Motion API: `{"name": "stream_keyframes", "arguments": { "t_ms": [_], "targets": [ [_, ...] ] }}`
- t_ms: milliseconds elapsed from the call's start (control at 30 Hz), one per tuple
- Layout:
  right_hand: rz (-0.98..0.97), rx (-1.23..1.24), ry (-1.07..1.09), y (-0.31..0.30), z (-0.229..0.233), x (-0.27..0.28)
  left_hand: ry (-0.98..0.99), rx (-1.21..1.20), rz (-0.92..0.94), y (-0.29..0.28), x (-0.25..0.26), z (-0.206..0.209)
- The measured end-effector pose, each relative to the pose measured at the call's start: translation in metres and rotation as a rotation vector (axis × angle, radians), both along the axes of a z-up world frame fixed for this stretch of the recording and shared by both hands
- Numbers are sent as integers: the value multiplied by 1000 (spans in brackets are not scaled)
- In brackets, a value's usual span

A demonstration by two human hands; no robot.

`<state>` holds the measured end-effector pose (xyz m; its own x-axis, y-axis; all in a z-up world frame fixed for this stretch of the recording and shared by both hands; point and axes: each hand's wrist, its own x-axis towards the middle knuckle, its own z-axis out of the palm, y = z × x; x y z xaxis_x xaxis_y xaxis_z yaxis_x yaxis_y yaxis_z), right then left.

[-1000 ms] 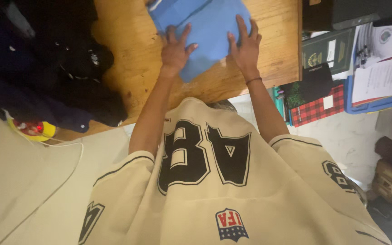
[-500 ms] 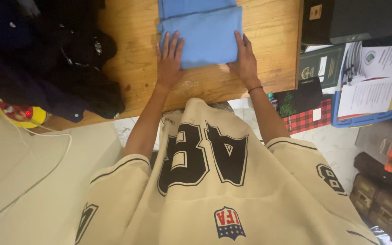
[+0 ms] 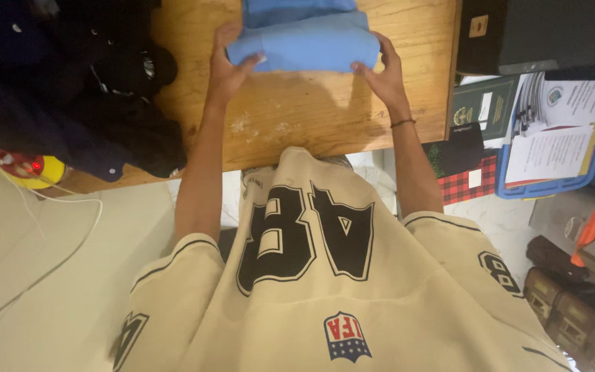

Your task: The person zips up a light blue hooded jacket, spreads it out on a wooden surface, and then folds the body and sleeves of the jacket into a rectangular shape.

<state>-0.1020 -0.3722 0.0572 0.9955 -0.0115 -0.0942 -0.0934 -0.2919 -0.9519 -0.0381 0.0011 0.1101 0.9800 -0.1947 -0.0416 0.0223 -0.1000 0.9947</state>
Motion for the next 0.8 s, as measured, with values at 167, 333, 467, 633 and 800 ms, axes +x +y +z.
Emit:
{"name": "stream_keyframes", "arguments": {
  "t_ms": [167,333,467,633,800],
  "targets": [
    [-168,-189,-147,19,-11,32,-23,79,185,-5,8,-28],
    [-356,-257,84,42,-14,83,185,222,360,-16,33,-92],
    [-385,-429,-64,48,-19,108,114,341,502,-16,52,-136],
    [-363,-646,203,48,-35,138,273,453,536,-10,61,-152],
    [-318,-676,450,50,-55,158,237,499,562,-16,54,-134]
  ]
}}
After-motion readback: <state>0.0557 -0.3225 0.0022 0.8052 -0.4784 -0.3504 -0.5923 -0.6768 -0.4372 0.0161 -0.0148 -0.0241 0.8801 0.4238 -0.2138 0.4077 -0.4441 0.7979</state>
